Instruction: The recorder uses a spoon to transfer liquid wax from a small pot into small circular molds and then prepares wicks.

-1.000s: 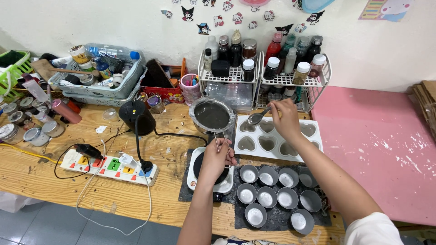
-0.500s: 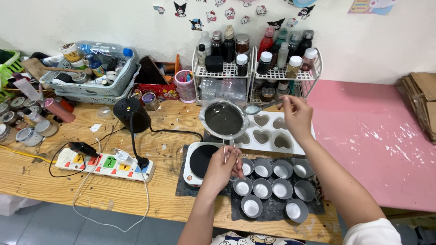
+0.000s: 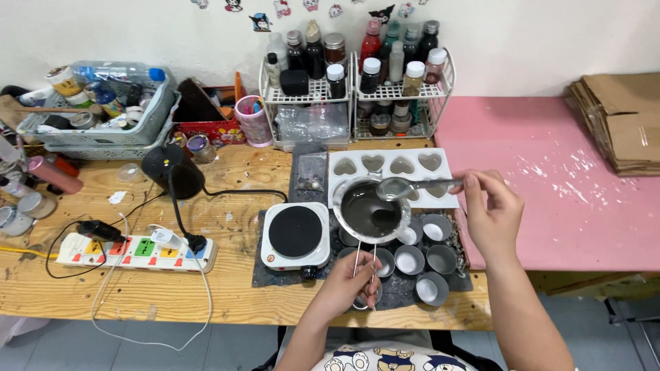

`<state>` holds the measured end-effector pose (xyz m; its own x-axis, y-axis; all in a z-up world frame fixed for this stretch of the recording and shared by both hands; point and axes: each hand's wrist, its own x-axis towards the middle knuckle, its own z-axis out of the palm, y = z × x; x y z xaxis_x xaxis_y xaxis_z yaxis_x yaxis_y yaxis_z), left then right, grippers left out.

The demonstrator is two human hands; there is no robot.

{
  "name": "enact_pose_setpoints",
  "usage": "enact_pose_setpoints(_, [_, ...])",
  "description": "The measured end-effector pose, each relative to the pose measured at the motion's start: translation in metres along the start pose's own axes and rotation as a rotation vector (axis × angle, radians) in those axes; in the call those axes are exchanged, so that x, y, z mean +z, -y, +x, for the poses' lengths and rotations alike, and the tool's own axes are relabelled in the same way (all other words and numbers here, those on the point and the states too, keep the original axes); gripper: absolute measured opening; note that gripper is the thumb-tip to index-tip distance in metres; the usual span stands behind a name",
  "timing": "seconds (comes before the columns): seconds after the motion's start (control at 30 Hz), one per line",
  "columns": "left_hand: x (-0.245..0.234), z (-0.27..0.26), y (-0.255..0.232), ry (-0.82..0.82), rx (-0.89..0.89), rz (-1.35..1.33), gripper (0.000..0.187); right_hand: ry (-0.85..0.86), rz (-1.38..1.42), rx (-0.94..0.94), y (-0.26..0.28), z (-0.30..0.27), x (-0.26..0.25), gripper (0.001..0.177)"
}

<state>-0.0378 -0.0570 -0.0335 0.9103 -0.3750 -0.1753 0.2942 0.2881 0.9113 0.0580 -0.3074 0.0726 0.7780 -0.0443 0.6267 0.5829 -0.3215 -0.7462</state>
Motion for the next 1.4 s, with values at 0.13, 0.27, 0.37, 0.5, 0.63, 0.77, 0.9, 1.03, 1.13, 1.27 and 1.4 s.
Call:
enact_pose_setpoints(0.13, [0.002,-0.001,0.014,0.087,-0.060,-0.036,0.020,-0.017,-0.019,0.069,0.006,-0.026,-0.010,0.012])
enact_pose_setpoints(0.27, [0.006,0.000,0.030,0.188,-0.063,-0.066,0.017,-0.004,-0.177,-0.069,0.023,-0.044,-0.017,0.010])
enact_pose_setpoints(0.37, [0.009,0.000,0.031,0.233,-0.061,-0.100,0.016,0.001,-0.249,-0.109,0.026,-0.054,-0.018,0.011])
enact_pose_setpoints(0.5, [0.018,-0.003,0.022,0.252,-0.081,-0.049,0.016,0.046,-0.412,-0.197,0.025,-0.064,-0.016,0.013])
enact_pose_setpoints(0.63, [0.020,-0.001,0.027,0.274,-0.101,-0.053,0.015,0.080,-0.382,-0.176,0.021,-0.065,-0.012,0.012])
enact_pose_setpoints(0.77, [0.021,-0.002,0.027,0.271,-0.129,-0.061,0.015,0.026,-0.240,0.094,0.000,-0.072,-0.009,0.011])
enact_pose_setpoints(0.9, [0.022,-0.005,0.016,0.245,-0.120,-0.002,0.014,-0.084,0.034,0.373,-0.039,-0.086,-0.008,0.016])
enact_pose_setpoints(1.03, [0.021,-0.008,0.008,0.224,-0.124,0.023,0.014,-0.131,0.041,0.433,-0.035,-0.084,-0.007,0.016])
enact_pose_setpoints(1.13, [0.020,-0.009,0.009,0.201,-0.089,0.043,0.015,-0.154,0.056,0.466,-0.032,-0.082,-0.007,0.016])
enact_pose_setpoints(1.27, [0.022,-0.010,0.002,0.142,-0.131,0.058,0.015,-0.152,0.042,0.391,-0.030,-0.081,-0.005,0.016])
enact_pose_setpoints(1.4, [0.022,-0.009,0.005,0.124,-0.119,0.075,0.015,-0.115,0.040,0.305,-0.034,-0.078,-0.005,0.015])
